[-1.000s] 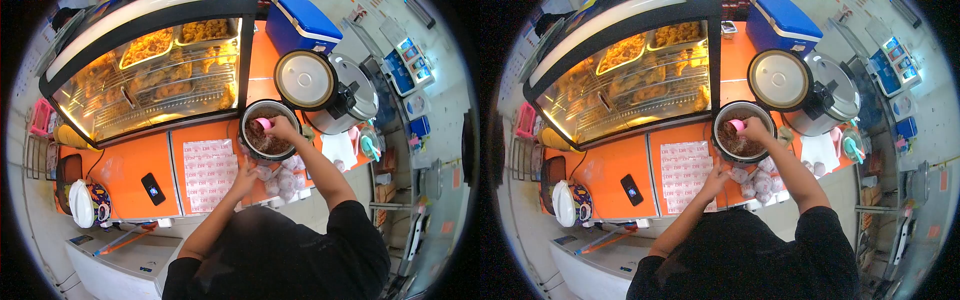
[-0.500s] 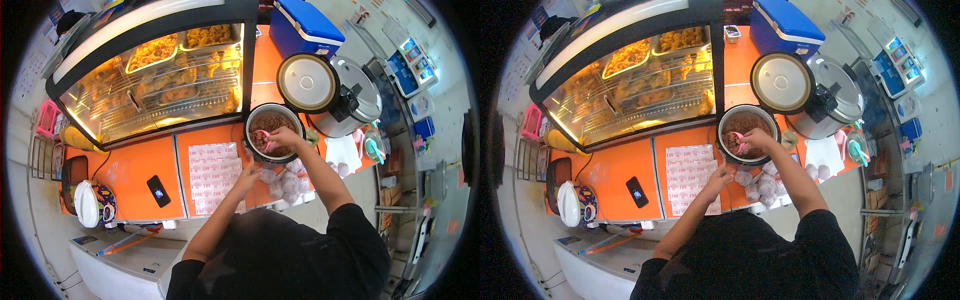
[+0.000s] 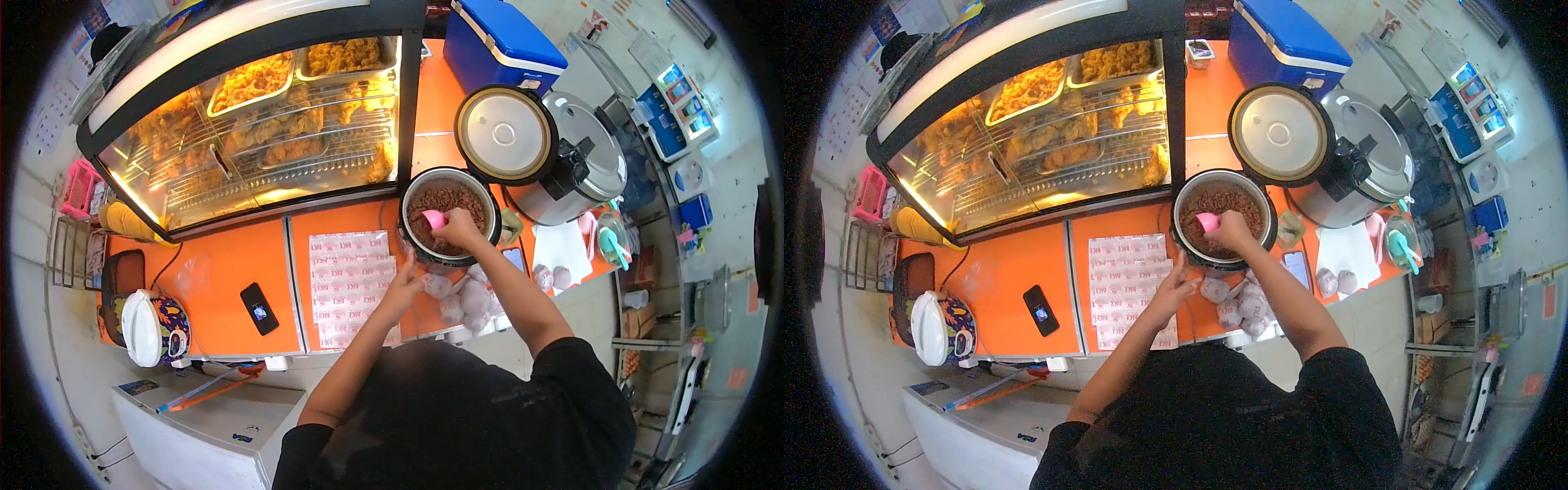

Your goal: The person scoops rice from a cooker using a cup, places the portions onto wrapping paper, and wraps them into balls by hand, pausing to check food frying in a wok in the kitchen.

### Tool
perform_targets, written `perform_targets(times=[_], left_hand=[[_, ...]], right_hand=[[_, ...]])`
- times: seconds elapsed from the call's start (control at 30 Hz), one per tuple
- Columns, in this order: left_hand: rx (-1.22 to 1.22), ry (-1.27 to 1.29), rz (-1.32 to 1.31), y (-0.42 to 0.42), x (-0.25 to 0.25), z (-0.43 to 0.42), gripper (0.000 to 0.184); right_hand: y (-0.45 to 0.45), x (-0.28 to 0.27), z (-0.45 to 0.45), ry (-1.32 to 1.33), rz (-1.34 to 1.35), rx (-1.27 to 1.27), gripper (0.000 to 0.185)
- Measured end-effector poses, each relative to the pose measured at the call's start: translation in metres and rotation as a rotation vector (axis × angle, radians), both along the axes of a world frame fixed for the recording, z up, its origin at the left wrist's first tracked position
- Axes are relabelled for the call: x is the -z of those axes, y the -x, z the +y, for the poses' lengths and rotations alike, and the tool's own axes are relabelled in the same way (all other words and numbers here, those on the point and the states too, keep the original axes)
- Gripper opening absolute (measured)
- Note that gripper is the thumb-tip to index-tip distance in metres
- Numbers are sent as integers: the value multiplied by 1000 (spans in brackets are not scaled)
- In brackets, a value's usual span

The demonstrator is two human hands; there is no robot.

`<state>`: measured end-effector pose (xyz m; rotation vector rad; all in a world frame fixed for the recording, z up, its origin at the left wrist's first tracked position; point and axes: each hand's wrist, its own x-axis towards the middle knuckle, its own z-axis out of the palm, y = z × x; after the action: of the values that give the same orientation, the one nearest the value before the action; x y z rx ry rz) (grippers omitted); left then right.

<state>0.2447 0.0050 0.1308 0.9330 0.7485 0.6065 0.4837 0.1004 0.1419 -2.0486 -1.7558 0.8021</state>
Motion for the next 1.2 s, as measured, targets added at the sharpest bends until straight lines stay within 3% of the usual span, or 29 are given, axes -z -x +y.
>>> perform_targets(times=[0.07, 0.13, 0.3, 0.5, 0.6, 0.7, 0.73, 0.8, 0.83, 0.9, 0.97, 1.0, 1.2], left_hand=[[18, -2, 5, -1, 3, -1, 89], [44, -13, 15, -2, 0, 2, 91], [143, -21, 46, 1, 8, 8, 95], [45, 15, 58, -5, -3, -1, 97], [-20, -29, 77, -4, -6, -6, 92], [-84, -95, 170, 18, 33, -8, 78], [-99, -165, 309, 30, 41, -10, 74], [-130, -282, 594, 65, 63, -22, 66], [-168, -490, 722, 90, 108, -29, 68], [-121, -773, 1038, 129, 122, -45, 86], [117, -650, 1433, 149, 102, -59, 103], [112, -699, 1446, 167, 132, -66, 112], [24, -729, 1473, 176, 133, -72, 114]], right_hand=[[10, 13, 2, 59, 121, 23, 31], [28, -23, -2, 145, 256, 74, 31], [15, -11, 2, 226, 351, -27, 34], [-27, -27, 9, 319, 550, -151, 31], [-51, -32, 5, 468, 796, -78, 34], [-70, -38, -5, 463, 1016, -26, 35], [-77, -31, -6, 479, 991, -64, 43], [-57, -69, -26, 473, 1207, -93, 46], [-48, -81, -34, 480, 1313, -107, 48], [-36, -74, -43, 544, 1449, -146, 61], [-1, -79, -65, 660, 1672, -85, 65], [15, -71, -74, 682, 1742, -97, 69], [114, 19, -115, 826, 1971, 106, 58]])
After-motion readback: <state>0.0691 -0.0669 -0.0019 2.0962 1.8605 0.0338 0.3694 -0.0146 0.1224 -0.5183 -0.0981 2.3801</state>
